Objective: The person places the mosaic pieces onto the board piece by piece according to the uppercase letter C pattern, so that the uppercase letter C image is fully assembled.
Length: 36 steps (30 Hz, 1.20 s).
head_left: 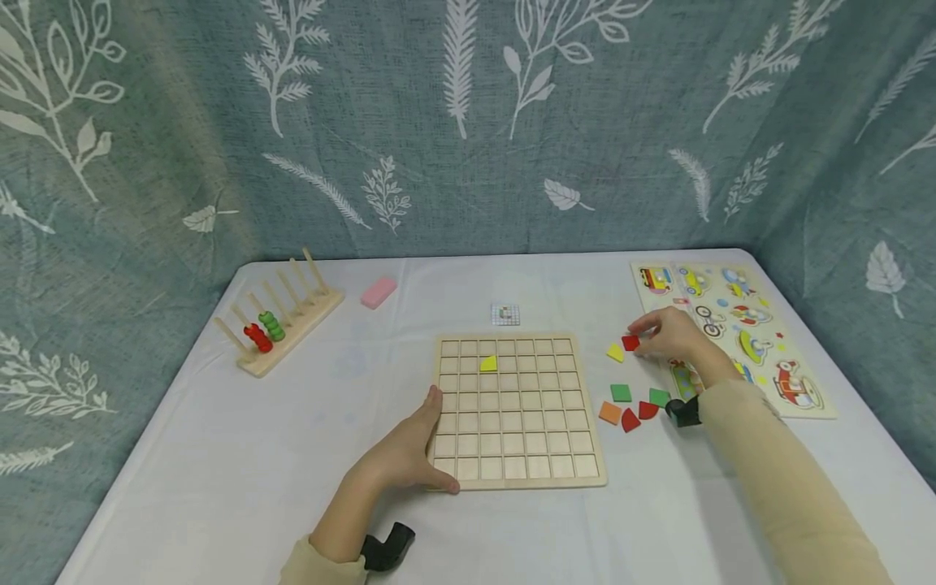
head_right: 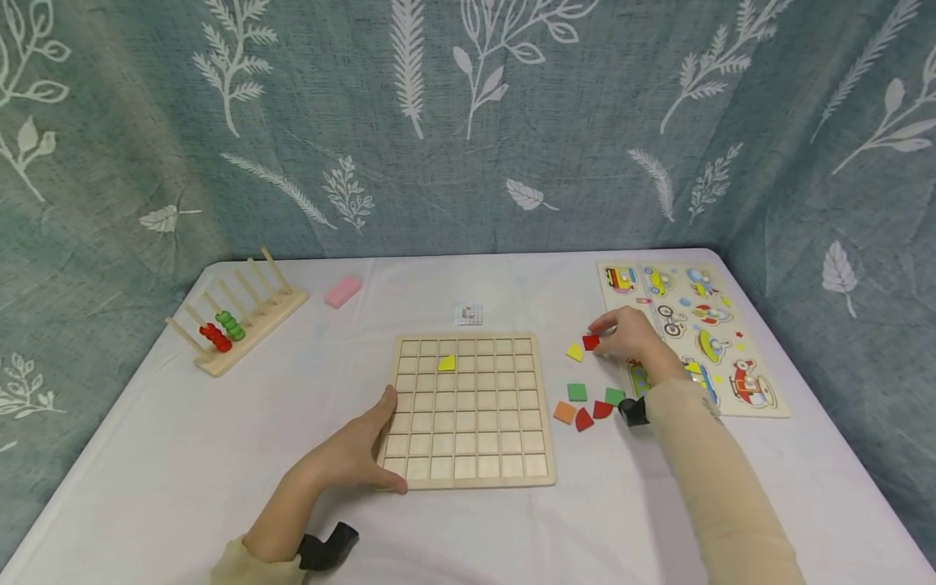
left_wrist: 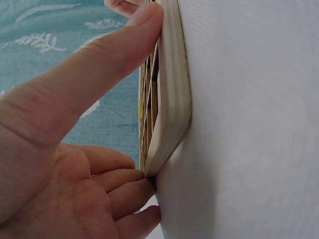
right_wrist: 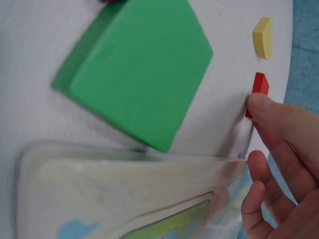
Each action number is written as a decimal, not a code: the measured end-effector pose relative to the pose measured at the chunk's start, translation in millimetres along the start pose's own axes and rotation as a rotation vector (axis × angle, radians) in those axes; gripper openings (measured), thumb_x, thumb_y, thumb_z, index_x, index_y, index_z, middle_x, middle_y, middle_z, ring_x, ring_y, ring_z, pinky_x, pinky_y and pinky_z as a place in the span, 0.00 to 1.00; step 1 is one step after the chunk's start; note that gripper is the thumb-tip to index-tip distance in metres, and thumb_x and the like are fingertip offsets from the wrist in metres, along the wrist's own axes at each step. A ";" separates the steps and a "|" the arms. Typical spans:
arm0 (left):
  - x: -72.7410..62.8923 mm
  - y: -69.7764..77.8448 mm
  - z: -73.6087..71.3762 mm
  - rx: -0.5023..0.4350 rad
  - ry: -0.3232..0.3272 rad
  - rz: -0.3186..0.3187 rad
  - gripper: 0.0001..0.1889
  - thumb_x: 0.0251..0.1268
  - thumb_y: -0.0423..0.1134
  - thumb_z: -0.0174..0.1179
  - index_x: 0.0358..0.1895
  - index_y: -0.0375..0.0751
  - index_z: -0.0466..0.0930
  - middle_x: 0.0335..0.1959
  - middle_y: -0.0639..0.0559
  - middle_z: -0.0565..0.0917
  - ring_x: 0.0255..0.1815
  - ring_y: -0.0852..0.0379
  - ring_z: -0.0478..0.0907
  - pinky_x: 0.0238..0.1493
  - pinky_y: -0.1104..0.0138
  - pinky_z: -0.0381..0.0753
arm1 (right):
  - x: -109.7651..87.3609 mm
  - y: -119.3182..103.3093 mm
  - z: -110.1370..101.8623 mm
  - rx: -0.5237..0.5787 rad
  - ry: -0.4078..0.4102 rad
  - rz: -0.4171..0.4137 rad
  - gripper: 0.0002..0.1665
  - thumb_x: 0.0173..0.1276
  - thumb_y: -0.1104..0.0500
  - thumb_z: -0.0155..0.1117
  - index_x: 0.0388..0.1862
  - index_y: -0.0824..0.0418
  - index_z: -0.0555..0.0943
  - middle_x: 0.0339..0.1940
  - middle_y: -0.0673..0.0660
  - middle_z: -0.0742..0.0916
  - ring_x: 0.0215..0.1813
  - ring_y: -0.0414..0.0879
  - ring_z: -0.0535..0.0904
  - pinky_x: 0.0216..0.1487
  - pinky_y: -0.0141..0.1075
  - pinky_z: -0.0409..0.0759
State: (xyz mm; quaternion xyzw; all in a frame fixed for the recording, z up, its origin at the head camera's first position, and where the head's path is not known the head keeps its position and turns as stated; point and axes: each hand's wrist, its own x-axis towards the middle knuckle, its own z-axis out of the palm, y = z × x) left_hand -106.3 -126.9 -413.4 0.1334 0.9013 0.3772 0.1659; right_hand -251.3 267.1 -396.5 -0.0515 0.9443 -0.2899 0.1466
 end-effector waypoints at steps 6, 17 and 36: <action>-1.3 0.5 -0.9 0.001 0.004 -0.001 0.68 0.22 0.41 0.80 0.68 0.23 0.40 0.70 0.33 0.43 0.71 0.43 0.43 0.68 0.55 0.49 | 1.1 0.5 1.0 -0.002 0.009 0.005 0.21 0.54 0.62 0.68 0.49 0.67 0.80 0.46 0.64 0.81 0.41 0.53 0.71 0.39 0.38 0.74; -3.7 1.4 -2.8 -0.002 0.007 -0.013 0.67 0.23 0.40 0.80 0.69 0.24 0.40 0.71 0.34 0.43 0.71 0.43 0.43 0.68 0.55 0.49 | 0.0 -2.0 3.8 -0.002 0.020 0.007 0.21 0.54 0.61 0.68 0.48 0.66 0.80 0.44 0.63 0.80 0.39 0.52 0.71 0.33 0.35 0.74; -2.8 0.6 -3.5 -0.008 -0.007 -0.001 0.67 0.23 0.41 0.80 0.69 0.24 0.40 0.71 0.34 0.43 0.71 0.44 0.43 0.68 0.55 0.48 | -7.3 0.0 5.9 -0.009 0.045 -0.048 0.22 0.52 0.60 0.70 0.46 0.66 0.82 0.37 0.61 0.80 0.35 0.51 0.70 0.29 0.35 0.71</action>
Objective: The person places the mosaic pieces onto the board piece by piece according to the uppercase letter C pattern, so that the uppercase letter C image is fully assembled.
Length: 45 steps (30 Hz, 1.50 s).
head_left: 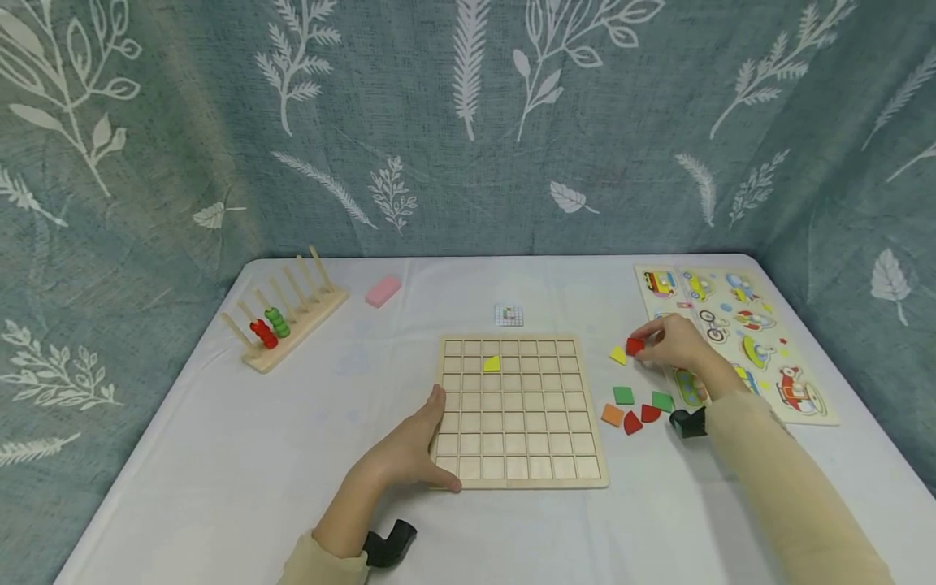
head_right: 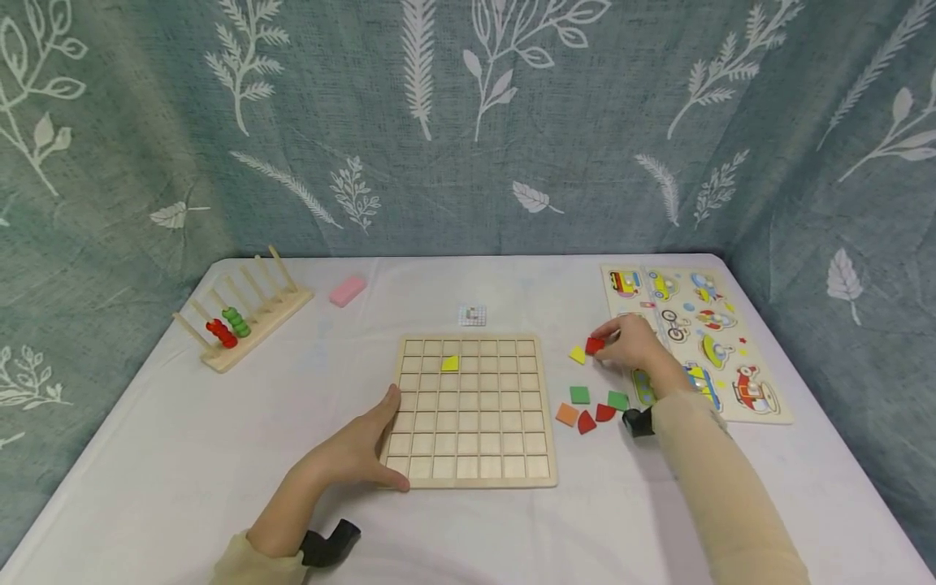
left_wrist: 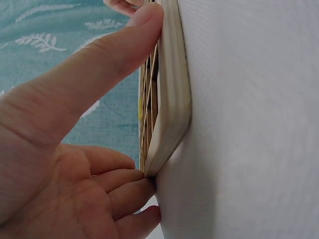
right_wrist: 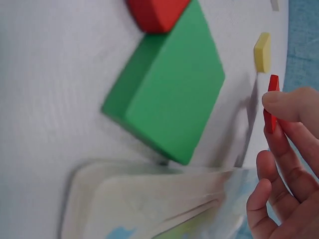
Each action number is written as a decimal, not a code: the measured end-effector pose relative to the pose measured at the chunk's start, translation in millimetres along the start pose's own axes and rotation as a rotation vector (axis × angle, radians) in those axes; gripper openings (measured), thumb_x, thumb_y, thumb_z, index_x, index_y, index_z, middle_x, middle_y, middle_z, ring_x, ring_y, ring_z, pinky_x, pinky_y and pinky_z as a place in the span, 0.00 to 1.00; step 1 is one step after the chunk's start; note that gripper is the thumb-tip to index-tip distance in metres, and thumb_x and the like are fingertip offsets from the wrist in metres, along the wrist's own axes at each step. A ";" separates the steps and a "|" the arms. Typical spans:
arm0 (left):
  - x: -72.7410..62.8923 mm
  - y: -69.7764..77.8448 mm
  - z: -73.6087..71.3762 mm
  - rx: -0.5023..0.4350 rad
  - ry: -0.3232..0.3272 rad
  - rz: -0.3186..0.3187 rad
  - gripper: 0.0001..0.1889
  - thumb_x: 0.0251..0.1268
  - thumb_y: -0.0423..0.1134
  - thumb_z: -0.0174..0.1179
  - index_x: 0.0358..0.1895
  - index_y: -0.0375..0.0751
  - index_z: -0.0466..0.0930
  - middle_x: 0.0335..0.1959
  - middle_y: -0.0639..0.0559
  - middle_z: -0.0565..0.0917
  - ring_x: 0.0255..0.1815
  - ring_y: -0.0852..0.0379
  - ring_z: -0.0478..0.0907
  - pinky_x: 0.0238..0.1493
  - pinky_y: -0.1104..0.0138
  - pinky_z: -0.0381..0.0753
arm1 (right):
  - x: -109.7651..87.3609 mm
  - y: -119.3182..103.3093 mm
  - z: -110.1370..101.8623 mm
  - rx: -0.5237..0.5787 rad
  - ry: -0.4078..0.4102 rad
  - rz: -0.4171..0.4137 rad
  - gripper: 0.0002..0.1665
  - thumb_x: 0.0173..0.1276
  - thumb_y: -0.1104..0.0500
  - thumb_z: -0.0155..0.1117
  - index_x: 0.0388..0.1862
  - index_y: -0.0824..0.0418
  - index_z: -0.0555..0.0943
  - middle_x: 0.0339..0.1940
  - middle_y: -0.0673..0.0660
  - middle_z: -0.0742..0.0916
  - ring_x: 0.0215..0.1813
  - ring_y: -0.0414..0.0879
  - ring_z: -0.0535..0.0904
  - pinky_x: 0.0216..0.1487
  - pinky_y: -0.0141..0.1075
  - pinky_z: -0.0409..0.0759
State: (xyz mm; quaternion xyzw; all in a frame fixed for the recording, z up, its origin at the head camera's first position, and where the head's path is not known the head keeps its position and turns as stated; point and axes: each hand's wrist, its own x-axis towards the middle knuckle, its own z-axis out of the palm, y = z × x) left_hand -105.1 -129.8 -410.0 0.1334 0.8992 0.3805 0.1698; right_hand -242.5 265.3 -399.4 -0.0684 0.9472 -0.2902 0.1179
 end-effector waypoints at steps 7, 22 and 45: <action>0.1 0.1 -0.2 0.009 -0.003 -0.003 0.68 0.23 0.41 0.80 0.69 0.24 0.40 0.71 0.34 0.43 0.71 0.44 0.43 0.68 0.55 0.48 | -5.0 -7.2 2.4 0.012 0.031 -0.089 0.21 0.50 0.62 0.70 0.44 0.68 0.81 0.38 0.61 0.81 0.32 0.49 0.71 0.30 0.35 0.71; 1.7 -0.5 1.7 0.019 0.016 -0.003 0.67 0.22 0.40 0.80 0.68 0.23 0.42 0.71 0.34 0.44 0.71 0.44 0.44 0.68 0.55 0.50 | -11.5 -30.1 18.2 0.031 0.064 -0.261 0.18 0.51 0.64 0.70 0.43 0.66 0.82 0.39 0.59 0.83 0.36 0.50 0.73 0.30 0.36 0.71; 2.2 -1.1 1.7 0.016 0.008 0.002 0.68 0.22 0.42 0.80 0.68 0.23 0.40 0.71 0.34 0.43 0.71 0.43 0.43 0.68 0.55 0.49 | -12.0 -78.2 48.4 0.087 0.036 -0.366 0.17 0.52 0.63 0.70 0.43 0.63 0.82 0.39 0.55 0.82 0.35 0.47 0.71 0.28 0.35 0.71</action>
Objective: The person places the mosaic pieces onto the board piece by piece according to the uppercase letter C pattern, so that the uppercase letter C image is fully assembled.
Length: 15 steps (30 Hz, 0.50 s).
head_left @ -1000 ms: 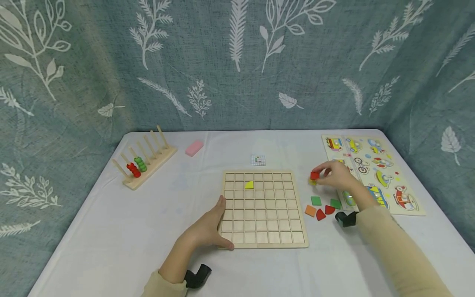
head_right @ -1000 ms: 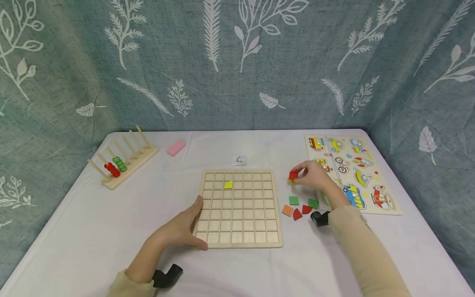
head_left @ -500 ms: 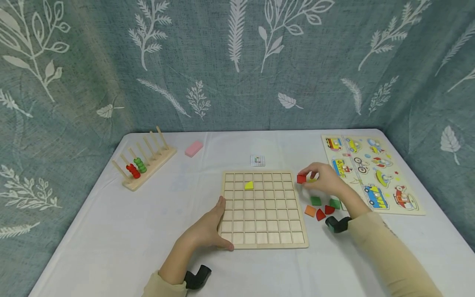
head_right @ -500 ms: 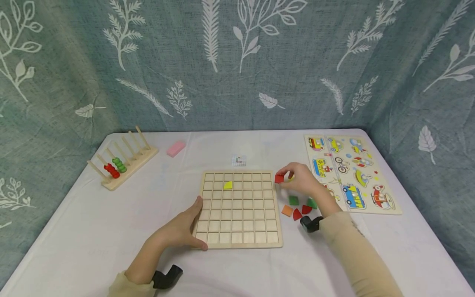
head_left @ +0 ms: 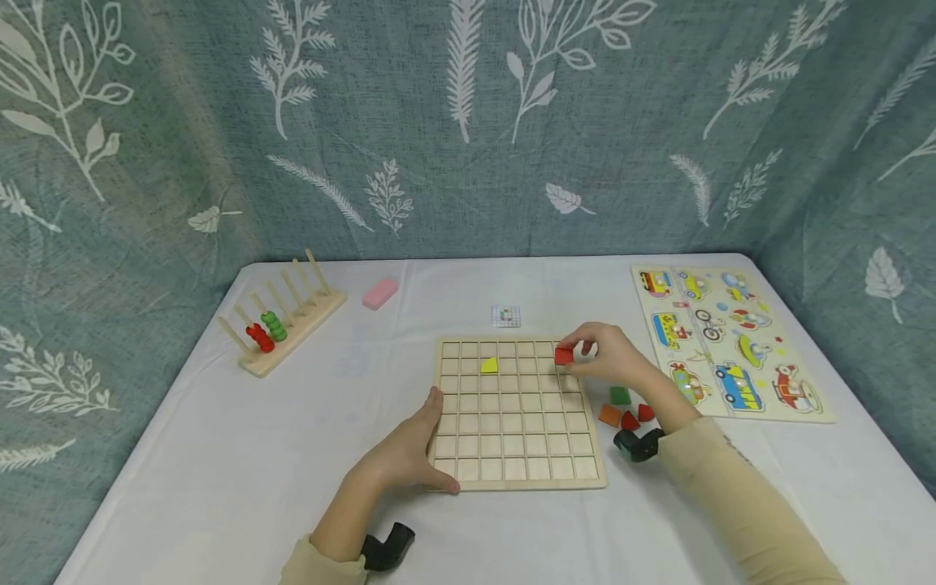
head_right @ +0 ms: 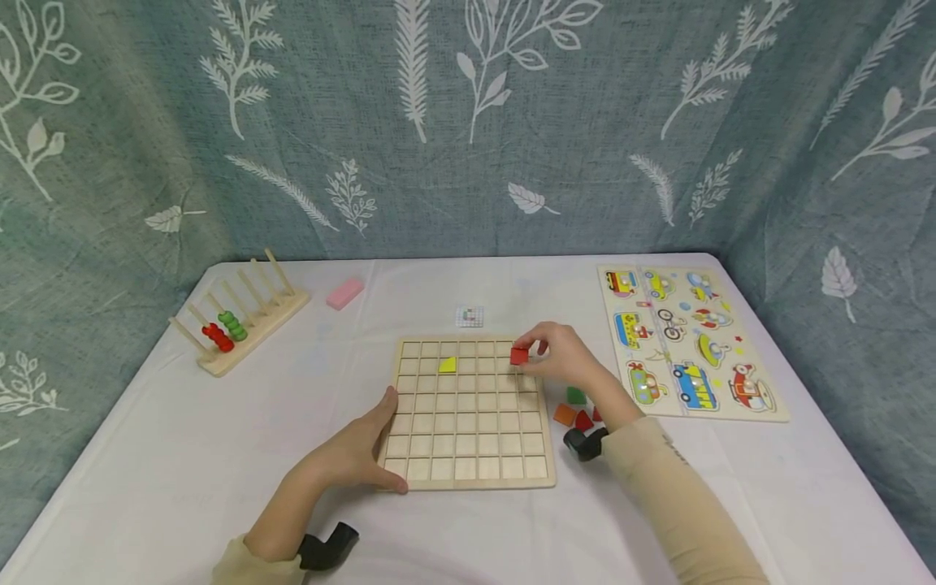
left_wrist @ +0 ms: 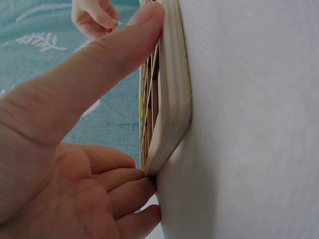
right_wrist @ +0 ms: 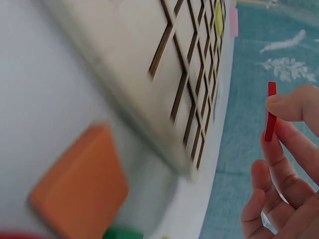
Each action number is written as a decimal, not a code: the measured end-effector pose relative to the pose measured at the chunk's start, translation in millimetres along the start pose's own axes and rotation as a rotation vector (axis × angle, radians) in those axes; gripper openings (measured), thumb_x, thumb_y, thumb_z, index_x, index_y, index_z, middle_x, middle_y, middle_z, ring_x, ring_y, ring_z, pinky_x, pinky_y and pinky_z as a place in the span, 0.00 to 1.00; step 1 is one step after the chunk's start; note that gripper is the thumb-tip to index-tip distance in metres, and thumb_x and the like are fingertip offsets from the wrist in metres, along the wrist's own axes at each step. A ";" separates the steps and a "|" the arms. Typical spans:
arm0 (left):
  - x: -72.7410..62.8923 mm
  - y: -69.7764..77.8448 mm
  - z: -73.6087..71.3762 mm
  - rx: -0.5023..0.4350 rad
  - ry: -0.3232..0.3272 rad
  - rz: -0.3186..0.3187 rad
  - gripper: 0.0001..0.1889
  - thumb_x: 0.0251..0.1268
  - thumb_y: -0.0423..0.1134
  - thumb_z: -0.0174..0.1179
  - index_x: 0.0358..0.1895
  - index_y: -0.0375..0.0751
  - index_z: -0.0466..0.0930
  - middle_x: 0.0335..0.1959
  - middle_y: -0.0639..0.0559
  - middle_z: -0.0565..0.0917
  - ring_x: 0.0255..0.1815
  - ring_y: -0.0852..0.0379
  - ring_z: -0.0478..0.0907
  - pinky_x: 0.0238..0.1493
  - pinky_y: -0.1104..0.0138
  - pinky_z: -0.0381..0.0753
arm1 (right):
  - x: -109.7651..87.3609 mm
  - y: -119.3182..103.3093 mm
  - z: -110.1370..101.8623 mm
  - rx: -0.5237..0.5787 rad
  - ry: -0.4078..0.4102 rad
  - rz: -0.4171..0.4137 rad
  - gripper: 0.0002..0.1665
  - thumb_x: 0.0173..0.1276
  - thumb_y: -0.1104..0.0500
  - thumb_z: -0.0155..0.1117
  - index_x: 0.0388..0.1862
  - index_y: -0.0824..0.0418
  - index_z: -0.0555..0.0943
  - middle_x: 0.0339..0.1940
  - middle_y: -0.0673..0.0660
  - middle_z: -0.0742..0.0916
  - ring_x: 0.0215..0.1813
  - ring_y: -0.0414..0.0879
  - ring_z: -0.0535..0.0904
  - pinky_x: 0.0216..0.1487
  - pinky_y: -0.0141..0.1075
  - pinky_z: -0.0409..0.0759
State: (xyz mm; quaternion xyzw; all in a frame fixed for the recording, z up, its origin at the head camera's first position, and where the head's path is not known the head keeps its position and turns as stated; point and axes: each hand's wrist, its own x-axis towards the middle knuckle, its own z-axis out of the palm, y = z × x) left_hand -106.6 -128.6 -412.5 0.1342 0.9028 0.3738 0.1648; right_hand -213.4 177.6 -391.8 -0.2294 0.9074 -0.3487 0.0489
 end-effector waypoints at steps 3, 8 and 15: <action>-0.2 0.0 -0.1 0.001 0.001 -0.003 0.68 0.22 0.42 0.80 0.68 0.24 0.40 0.71 0.34 0.43 0.71 0.43 0.43 0.68 0.55 0.49 | 4.9 -4.5 6.4 0.012 -0.009 -0.025 0.17 0.52 0.63 0.70 0.43 0.63 0.82 0.39 0.55 0.83 0.35 0.47 0.72 0.28 0.35 0.72; -0.2 -0.1 0.0 0.011 -0.003 -0.004 0.68 0.23 0.42 0.80 0.69 0.24 0.40 0.71 0.34 0.42 0.71 0.44 0.43 0.68 0.55 0.49 | 11.2 -12.5 16.6 0.037 -0.018 -0.037 0.17 0.51 0.64 0.69 0.43 0.63 0.83 0.39 0.55 0.83 0.34 0.46 0.73 0.28 0.34 0.73; -1.1 0.4 0.4 0.015 -0.006 0.004 0.68 0.23 0.42 0.80 0.68 0.23 0.40 0.71 0.33 0.43 0.71 0.43 0.43 0.68 0.55 0.49 | 20.2 -22.5 29.6 0.057 -0.048 -0.046 0.17 0.51 0.66 0.68 0.43 0.62 0.83 0.39 0.54 0.83 0.34 0.46 0.72 0.30 0.33 0.72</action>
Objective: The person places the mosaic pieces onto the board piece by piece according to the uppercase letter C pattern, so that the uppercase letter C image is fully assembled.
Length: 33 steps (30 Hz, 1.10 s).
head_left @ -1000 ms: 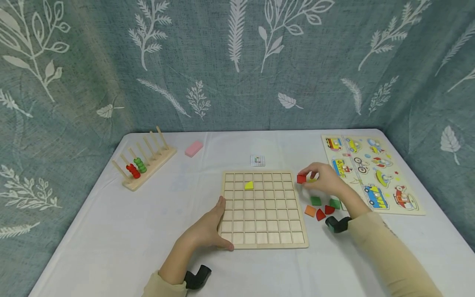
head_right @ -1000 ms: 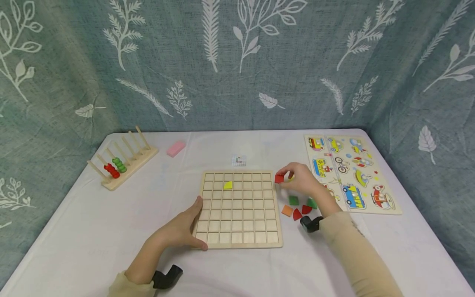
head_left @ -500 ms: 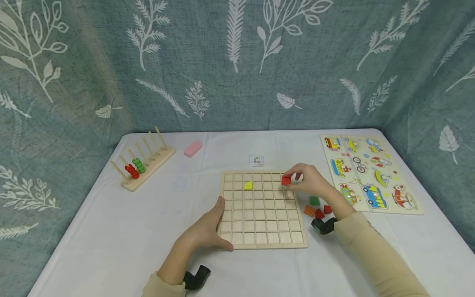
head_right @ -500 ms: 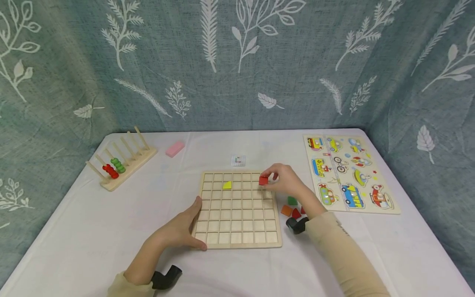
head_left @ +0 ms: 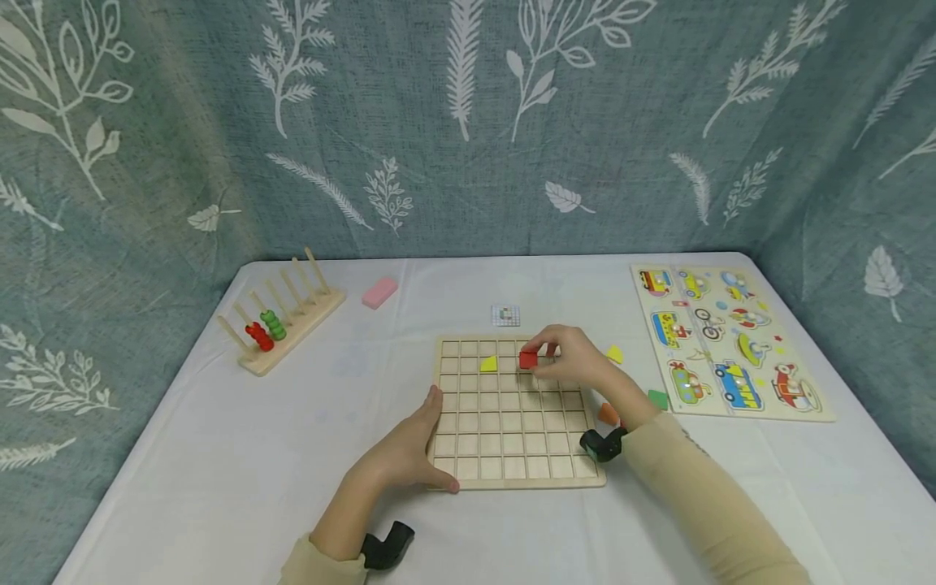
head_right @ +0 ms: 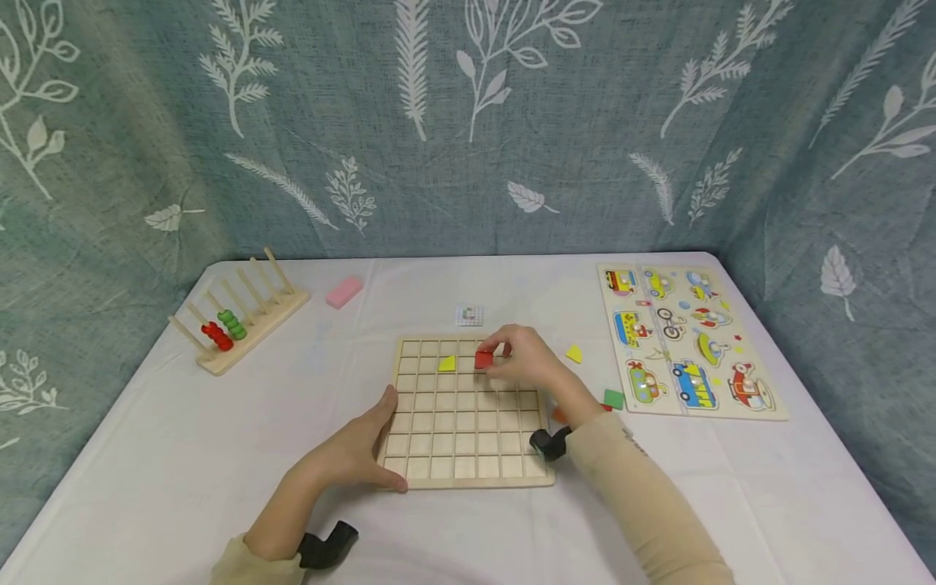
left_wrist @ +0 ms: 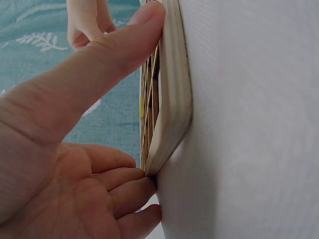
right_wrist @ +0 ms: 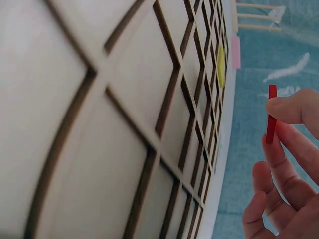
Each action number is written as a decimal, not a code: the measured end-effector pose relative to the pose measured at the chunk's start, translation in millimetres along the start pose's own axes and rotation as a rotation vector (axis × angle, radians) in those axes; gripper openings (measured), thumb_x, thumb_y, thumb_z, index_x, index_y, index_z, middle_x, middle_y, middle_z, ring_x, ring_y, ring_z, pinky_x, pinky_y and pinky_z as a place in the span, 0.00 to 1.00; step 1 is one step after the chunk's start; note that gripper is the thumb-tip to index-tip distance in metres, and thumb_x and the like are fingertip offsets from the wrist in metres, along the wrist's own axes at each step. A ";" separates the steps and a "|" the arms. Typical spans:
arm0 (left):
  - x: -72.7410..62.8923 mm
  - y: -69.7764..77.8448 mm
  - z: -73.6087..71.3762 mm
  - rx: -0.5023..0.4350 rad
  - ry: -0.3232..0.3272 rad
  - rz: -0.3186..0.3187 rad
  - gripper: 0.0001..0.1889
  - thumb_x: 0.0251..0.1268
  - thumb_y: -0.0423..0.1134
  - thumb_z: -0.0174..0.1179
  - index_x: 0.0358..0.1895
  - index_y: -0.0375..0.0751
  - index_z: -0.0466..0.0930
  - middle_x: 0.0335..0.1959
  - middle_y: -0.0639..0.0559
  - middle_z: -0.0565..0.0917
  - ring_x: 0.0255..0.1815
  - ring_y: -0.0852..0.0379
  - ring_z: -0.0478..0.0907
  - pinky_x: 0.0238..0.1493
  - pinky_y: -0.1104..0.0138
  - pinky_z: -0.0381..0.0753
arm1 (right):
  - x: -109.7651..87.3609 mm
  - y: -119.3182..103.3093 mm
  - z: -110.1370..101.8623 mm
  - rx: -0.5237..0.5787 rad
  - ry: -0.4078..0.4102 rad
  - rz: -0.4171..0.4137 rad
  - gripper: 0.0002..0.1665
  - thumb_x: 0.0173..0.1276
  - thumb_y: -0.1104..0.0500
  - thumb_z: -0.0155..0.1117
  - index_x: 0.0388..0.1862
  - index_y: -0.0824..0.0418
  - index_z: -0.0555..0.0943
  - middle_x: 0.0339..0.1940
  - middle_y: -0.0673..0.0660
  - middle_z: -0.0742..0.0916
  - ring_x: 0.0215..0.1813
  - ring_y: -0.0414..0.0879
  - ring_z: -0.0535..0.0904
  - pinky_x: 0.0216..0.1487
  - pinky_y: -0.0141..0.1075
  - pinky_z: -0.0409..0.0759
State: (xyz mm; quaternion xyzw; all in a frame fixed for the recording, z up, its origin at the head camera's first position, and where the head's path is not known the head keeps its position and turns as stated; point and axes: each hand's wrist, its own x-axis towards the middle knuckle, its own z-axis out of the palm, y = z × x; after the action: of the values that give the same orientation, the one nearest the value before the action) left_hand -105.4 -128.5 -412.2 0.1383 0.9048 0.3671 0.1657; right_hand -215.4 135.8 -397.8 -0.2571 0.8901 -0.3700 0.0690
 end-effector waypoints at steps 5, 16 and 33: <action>-0.2 -0.4 0.1 0.000 0.002 -0.007 0.68 0.23 0.42 0.80 0.69 0.24 0.40 0.71 0.34 0.42 0.71 0.44 0.43 0.68 0.55 0.49 | 7.3 -5.4 7.5 0.018 -0.029 0.002 0.17 0.52 0.66 0.68 0.44 0.64 0.82 0.41 0.56 0.82 0.33 0.45 0.72 0.28 0.33 0.73; 0.1 -1.3 -0.7 -0.022 -0.002 0.005 0.67 0.24 0.41 0.80 0.68 0.23 0.39 0.71 0.34 0.42 0.71 0.44 0.43 0.68 0.55 0.49 | 21.0 -6.4 18.7 -0.018 -0.072 0.090 0.16 0.52 0.65 0.67 0.43 0.62 0.83 0.40 0.55 0.82 0.27 0.43 0.70 0.26 0.32 0.71; -0.1 -1.7 -1.5 -0.030 -0.009 0.025 0.68 0.23 0.43 0.80 0.68 0.22 0.40 0.70 0.32 0.42 0.71 0.42 0.42 0.68 0.53 0.49 | 32.7 -3.0 24.0 -0.036 -0.123 0.141 0.15 0.54 0.64 0.68 0.42 0.62 0.83 0.40 0.56 0.81 0.33 0.45 0.74 0.33 0.34 0.75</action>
State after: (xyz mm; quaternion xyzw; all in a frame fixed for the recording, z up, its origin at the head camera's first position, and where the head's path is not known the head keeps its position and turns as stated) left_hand -106.2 -130.7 -412.4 0.1489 0.8966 0.3820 0.1674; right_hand -234.8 102.4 -410.7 -0.2172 0.9065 -0.3317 0.1450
